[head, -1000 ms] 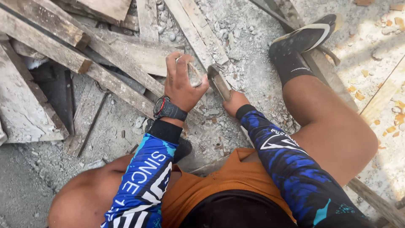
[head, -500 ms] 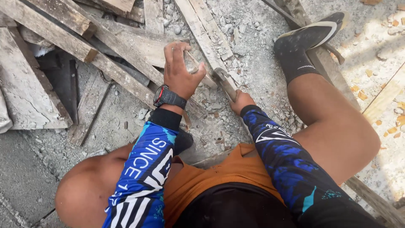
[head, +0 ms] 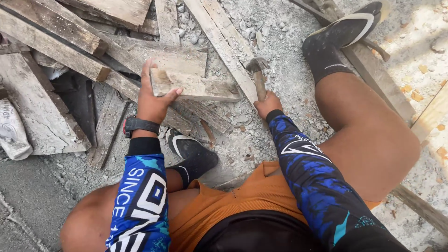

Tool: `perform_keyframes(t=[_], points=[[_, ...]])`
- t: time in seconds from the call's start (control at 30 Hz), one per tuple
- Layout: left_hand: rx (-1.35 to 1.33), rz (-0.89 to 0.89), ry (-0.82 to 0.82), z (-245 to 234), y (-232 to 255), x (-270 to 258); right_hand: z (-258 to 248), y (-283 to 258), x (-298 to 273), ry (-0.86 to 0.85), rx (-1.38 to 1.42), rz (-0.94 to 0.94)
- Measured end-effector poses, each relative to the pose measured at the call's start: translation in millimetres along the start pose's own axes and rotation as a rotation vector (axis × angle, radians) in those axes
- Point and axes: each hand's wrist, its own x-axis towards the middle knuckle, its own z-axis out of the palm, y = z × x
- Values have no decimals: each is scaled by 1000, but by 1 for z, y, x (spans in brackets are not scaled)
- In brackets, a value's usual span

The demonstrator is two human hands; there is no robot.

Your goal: The person sits on the ground and uses a hammer to repeatedly strike and break a piece of wood into smaller fragments. The person picks up the wood, positions it, and strikes it multiple times to split it.

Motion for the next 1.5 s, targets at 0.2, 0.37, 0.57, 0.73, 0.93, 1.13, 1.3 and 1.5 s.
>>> perform_keyframes(t=[0.2,0.37,0.57,0.73,0.93,1.13,1.3,1.5], points=[[-105,-139,145,-18,-68,2,-2,-18,-22,-85,-54,-51],[91,-371,363,-16,-110,-2,-4,-15,-12,-158,57,-53],[-158,-416,378,-15,-126,4,0,-5,-4,-115,207,-5],[41,-174,227,3,-24,-17,-15,-17,-24,-114,159,109],[80,-14,145,51,34,-20,1,20,10,-105,707,240],[306,271,100,97,35,-23,-25,12,-12,-3,301,100],[396,238,104,105,29,-35,-64,-25,-85,125,156,34],[438,214,69,95,4,-26,-78,-53,-124,1,297,-157]])
